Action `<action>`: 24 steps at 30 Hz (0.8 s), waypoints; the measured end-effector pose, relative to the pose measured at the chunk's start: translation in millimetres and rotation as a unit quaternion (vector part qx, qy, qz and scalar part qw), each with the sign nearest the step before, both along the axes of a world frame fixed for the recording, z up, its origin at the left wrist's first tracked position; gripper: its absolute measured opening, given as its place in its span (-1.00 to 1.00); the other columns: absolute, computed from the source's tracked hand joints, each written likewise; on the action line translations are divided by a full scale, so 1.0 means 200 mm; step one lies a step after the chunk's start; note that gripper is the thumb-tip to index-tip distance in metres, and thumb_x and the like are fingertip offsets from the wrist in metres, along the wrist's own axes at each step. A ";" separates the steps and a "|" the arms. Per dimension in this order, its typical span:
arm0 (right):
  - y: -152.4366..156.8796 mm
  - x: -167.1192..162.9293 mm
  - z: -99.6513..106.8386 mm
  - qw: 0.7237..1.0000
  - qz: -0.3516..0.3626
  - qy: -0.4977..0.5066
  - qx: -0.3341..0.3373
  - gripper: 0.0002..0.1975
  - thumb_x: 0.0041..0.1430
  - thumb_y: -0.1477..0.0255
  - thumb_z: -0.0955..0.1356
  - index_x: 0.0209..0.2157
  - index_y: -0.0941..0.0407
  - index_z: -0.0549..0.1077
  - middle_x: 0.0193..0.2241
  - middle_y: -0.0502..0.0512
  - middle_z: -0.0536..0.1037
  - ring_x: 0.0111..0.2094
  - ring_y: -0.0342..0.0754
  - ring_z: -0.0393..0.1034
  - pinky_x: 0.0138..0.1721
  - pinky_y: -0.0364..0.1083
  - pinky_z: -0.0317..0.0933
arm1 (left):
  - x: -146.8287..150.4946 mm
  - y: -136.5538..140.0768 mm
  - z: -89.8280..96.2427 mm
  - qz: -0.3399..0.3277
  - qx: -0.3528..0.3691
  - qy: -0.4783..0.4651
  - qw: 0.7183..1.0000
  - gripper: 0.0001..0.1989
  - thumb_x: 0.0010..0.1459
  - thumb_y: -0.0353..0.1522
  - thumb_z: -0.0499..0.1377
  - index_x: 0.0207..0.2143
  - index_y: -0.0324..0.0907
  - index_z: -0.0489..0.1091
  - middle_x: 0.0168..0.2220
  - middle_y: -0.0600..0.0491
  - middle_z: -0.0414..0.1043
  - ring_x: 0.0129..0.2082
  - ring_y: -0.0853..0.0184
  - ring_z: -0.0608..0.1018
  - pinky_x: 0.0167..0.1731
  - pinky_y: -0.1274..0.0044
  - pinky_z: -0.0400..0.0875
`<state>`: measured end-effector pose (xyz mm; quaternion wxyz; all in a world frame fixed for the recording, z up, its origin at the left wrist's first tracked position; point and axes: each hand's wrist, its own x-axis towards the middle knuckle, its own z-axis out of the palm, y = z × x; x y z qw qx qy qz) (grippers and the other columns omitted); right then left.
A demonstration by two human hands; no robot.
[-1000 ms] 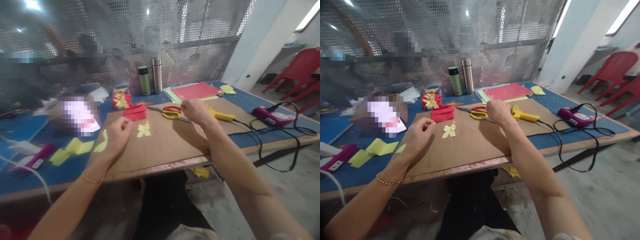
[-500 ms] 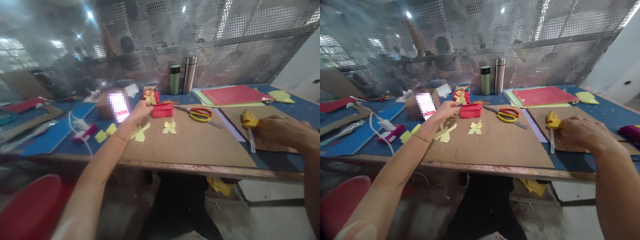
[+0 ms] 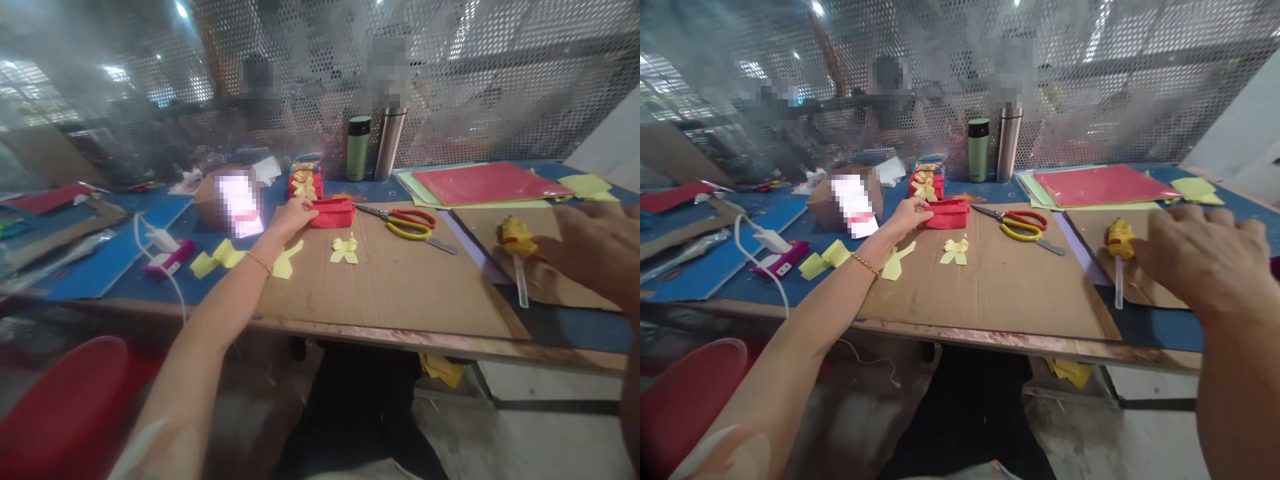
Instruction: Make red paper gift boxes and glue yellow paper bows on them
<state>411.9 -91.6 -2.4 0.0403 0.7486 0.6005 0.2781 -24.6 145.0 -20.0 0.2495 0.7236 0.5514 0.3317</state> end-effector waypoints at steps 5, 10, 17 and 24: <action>0.15 -0.49 0.29 0.987 0.129 0.092 0.025 -0.63 0.31 0.24 0.23 -0.04 0.04 0.59 -0.05 0.31 0.64 -0.04 0.28 0.50 -0.15 0.13 0.30 | 0.03 -0.04 0.00 -0.012 -0.009 -0.048 0.999 -0.81 0.05 -0.36 0.39 -0.27 -0.16 0.50 -0.22 -0.10 0.60 -0.29 0.24 0.56 -0.30 0.43 0.43; 0.42 -0.83 0.33 0.938 0.213 0.274 0.001 -0.68 0.28 0.33 0.30 -0.13 0.07 0.67 -0.21 0.20 0.70 -0.19 0.17 0.57 -0.23 0.03 0.29 | -0.01 -0.11 0.03 -0.039 0.008 -0.084 0.996 -0.88 0.07 -0.38 0.35 -0.33 -0.15 0.48 -0.37 -0.01 0.55 -0.39 0.29 0.52 -0.34 0.44 0.41; 0.60 -0.89 0.11 0.811 0.204 0.540 0.096 -0.74 0.20 0.41 0.38 -0.13 0.16 0.66 -0.13 0.27 0.69 -0.14 0.15 0.59 -0.01 0.12 0.40 | 0.00 -0.21 0.13 -0.071 0.107 -0.112 0.985 -0.93 0.12 -0.44 0.29 -0.34 -0.17 0.44 -0.34 0.04 0.53 -0.33 0.35 0.51 -0.21 0.47 0.42; 0.54 -0.86 0.09 0.576 0.238 0.781 0.031 -0.49 0.17 0.14 0.46 0.09 0.08 0.49 0.07 0.29 0.60 -0.07 0.11 0.59 -0.16 0.05 0.52 | 0.06 -0.28 0.15 -0.099 0.145 -0.092 0.980 -0.86 0.12 -0.36 0.31 -0.22 -0.14 0.54 -0.27 0.03 0.56 -0.28 0.30 0.52 -0.20 0.45 0.45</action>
